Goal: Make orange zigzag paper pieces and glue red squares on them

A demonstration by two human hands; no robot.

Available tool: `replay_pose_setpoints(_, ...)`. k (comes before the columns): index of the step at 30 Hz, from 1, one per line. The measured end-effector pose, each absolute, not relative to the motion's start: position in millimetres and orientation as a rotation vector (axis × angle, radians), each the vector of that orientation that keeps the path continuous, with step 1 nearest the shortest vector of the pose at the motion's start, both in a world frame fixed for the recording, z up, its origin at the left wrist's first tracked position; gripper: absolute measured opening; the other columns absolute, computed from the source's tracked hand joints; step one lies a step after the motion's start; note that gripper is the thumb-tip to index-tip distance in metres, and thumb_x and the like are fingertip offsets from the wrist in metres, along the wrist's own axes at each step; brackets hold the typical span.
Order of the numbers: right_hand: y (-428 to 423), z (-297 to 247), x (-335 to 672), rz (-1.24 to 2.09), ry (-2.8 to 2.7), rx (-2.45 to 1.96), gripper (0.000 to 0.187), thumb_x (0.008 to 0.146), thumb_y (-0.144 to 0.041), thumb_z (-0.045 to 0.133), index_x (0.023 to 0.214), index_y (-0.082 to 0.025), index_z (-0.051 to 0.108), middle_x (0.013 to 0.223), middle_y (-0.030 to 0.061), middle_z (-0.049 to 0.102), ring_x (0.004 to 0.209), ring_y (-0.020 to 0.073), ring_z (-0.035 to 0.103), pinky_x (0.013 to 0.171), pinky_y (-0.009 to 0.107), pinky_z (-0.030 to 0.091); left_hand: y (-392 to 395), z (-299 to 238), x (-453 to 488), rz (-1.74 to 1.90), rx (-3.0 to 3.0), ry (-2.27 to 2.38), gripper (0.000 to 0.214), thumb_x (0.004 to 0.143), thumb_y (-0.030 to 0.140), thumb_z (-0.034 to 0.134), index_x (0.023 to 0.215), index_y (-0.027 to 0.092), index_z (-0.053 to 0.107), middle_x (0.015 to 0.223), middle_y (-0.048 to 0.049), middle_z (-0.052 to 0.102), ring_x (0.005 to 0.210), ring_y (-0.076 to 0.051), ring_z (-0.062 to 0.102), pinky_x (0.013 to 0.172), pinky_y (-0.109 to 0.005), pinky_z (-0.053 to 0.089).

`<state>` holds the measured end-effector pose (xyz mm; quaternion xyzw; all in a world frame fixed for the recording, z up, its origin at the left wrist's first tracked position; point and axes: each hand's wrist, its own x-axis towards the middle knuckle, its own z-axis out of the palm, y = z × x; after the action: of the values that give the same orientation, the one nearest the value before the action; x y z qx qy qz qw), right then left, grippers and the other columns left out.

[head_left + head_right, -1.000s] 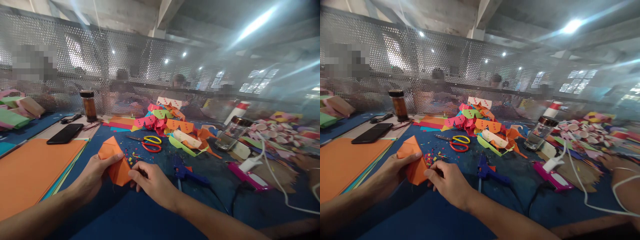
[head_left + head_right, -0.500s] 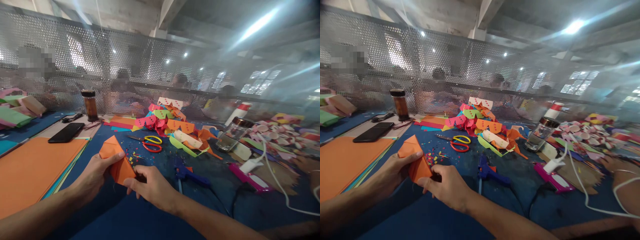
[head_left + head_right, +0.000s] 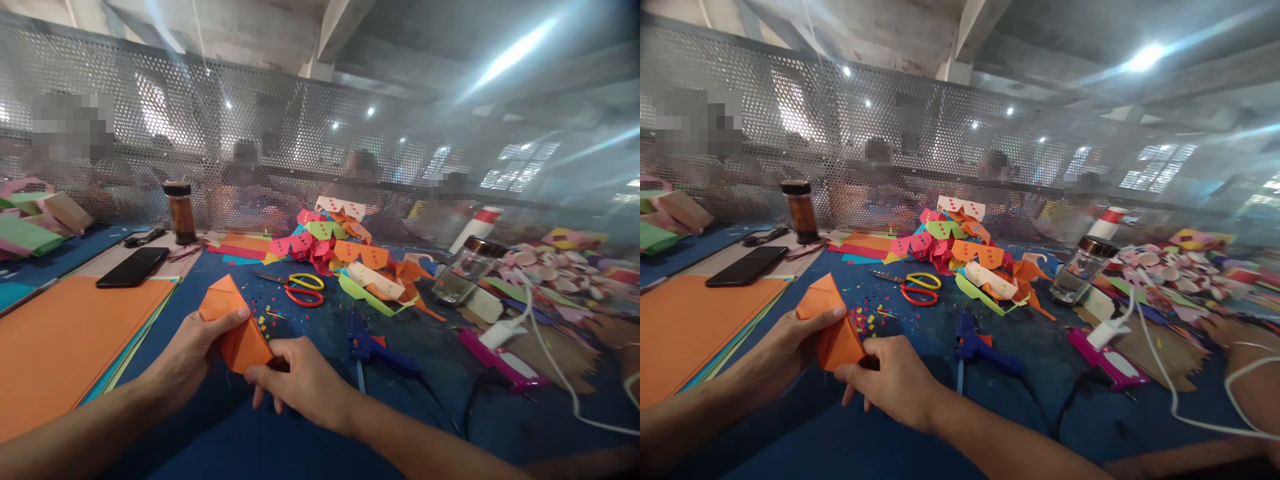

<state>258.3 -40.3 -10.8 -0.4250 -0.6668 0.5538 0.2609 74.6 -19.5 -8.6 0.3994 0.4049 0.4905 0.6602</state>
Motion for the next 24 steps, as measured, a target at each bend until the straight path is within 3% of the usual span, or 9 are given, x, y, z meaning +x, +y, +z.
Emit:
replay_pose_setpoints(3, -41, -11, 258, 1.497, -1.803, -1.169, 0.015, 0.088, -0.027, 0.064, 0.078, -0.016, 0.066, 0.062, -0.0003, 0.069, 0.042, 0.0073, 0.052, 0.042, 0.018, 0.039, -20, -9, 75, 1.11, 0.903, 0.914, 0.03, 0.071, 0.041, 0.085, 0.082, 0.017, 0.07, 0.074, -0.0014, 0.073, 0.063, -0.017, 0.065, 0.057, -0.026, 0.051)
replay_pose_setpoints(9, -40, -5, 262, 1.478, -1.822, -1.101, 0.032, 0.093, -0.043, 0.06, 0.08, -0.014, 0.066, 0.077, 0.0065, 0.077, 0.042, 0.0068, 0.053, 0.043, 0.018, 0.038, -18, -8, 74, 1.107, 0.883, 0.909, 0.027, 0.073, 0.04, 0.085, 0.082, 0.018, 0.071, 0.072, -0.0006, 0.074, 0.064, -0.018, 0.068, 0.059, -0.026, 0.054)
replay_pose_setpoints(14, -39, -4, 264, 1.432, -1.866, -1.171, 0.031, 0.092, -0.041, 0.06, 0.073, -0.016, 0.061, 0.068, 0.0048, 0.075, 0.042, 0.0079, 0.053, 0.04, 0.017, 0.035, -19, -8, 76, 1.107, 0.871, 0.897, 0.027, 0.071, 0.039, 0.086, 0.078, 0.018, 0.071, 0.071, -0.0002, 0.073, 0.062, -0.017, 0.066, 0.059, -0.027, 0.055)
replay_pose_setpoints(19, -39, -4, 264, 1.418, -1.896, -1.123, 0.046, 0.097, -0.052, 0.05, 0.079, -0.014, 0.07, 0.067, 0.0072, 0.074, 0.04, 0.008, 0.051, 0.042, 0.019, 0.037, -19, -7, 76, 1.085, 0.89, 0.899, 0.029, 0.071, 0.04, 0.085, 0.084, 0.017, 0.073, 0.075, -0.0035, 0.075, 0.065, -0.02, 0.068, 0.06, -0.029, 0.057)
replay_pose_setpoints(24, -42, 2, 267, 1.362, -1.963, -1.115, 0.051, 0.099, -0.052, 0.046, 0.073, -0.015, 0.069, 0.062, 0.0045, 0.068, 0.042, 0.0093, 0.051, 0.044, 0.021, 0.038, -21, -6, 76, 1.069, 0.909, 0.922, 0.029, 0.072, 0.042, 0.084, 0.081, 0.017, 0.074, 0.075, -0.0046, 0.075, 0.063, -0.019, 0.068, 0.059, -0.028, 0.055)
